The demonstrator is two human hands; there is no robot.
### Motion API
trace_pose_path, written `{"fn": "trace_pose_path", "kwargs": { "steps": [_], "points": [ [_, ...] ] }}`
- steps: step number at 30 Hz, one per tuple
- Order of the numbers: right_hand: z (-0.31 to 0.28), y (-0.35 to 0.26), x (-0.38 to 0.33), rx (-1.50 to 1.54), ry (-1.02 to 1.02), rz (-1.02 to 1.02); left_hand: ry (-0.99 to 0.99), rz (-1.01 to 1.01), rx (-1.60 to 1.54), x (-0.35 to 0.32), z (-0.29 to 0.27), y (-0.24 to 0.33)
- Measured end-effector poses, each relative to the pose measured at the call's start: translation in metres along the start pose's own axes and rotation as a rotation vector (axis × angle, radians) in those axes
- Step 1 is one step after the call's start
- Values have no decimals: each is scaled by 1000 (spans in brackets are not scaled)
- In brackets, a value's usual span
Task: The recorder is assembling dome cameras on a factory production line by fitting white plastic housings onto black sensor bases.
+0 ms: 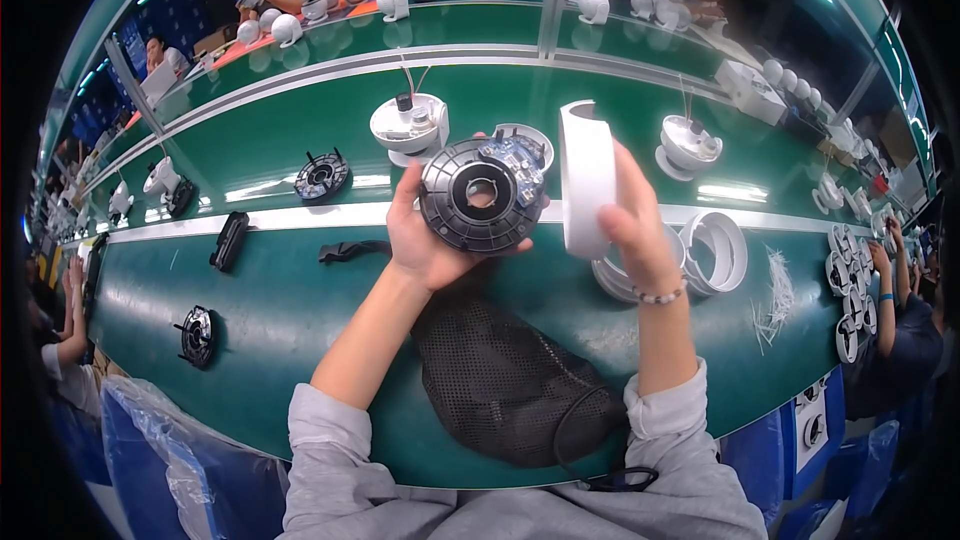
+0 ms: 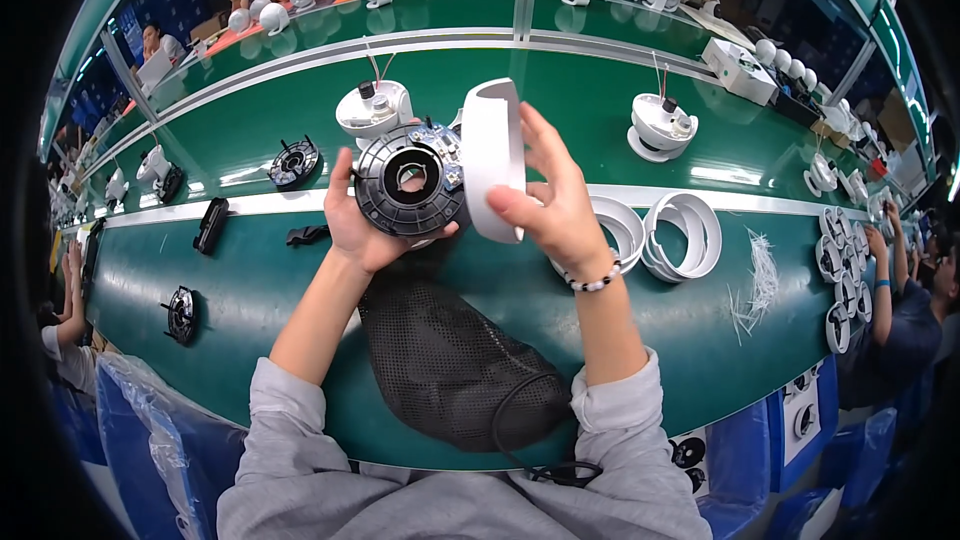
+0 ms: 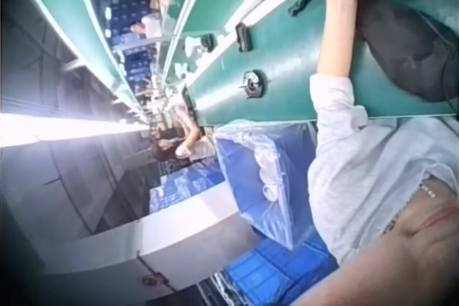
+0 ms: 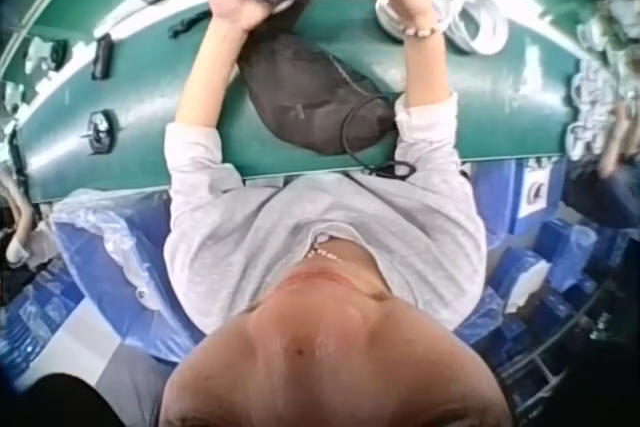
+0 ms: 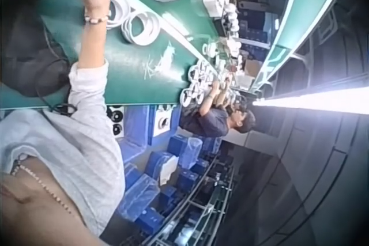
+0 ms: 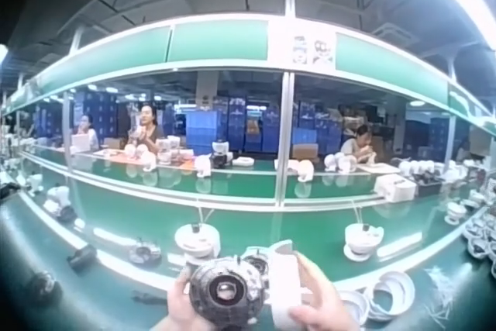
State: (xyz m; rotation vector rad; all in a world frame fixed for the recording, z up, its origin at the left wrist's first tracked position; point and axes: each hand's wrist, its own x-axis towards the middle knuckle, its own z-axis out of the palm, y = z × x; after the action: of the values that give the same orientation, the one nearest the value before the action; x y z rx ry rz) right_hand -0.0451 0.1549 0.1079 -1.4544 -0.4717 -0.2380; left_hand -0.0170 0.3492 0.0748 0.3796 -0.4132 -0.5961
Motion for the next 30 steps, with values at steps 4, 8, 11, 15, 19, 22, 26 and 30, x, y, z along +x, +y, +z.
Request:
{"fn": "trace_pose_path", "kwargs": {
  "steps": [4,8,11,15,19,22,26,30],
  "points": [
    [8,2,-2,46,-87,92,-58,62,42,-2,-6,-3],
    [26,3,-3,-238,-32,147,39,70,227,-6,-3,-6],
    [42,8,-3,-646,26,-76,152,38,485,-15,0,-8],
    [60,9,-7,-810,12,-170,96,130,312,-16,-6,-6],
    [71,10,-8,-957,0,-143,116,173,287,-20,-10,-3],
    [71,9,-4,-1118,18,-319,151,167,291,-22,-11,-3],
    [61,7,3,-844,-145,-380,174,194,213,-26,-8,4],
    [58,9,8,-444,-73,-207,193,199,178,-31,-13,8]
  ]
}}
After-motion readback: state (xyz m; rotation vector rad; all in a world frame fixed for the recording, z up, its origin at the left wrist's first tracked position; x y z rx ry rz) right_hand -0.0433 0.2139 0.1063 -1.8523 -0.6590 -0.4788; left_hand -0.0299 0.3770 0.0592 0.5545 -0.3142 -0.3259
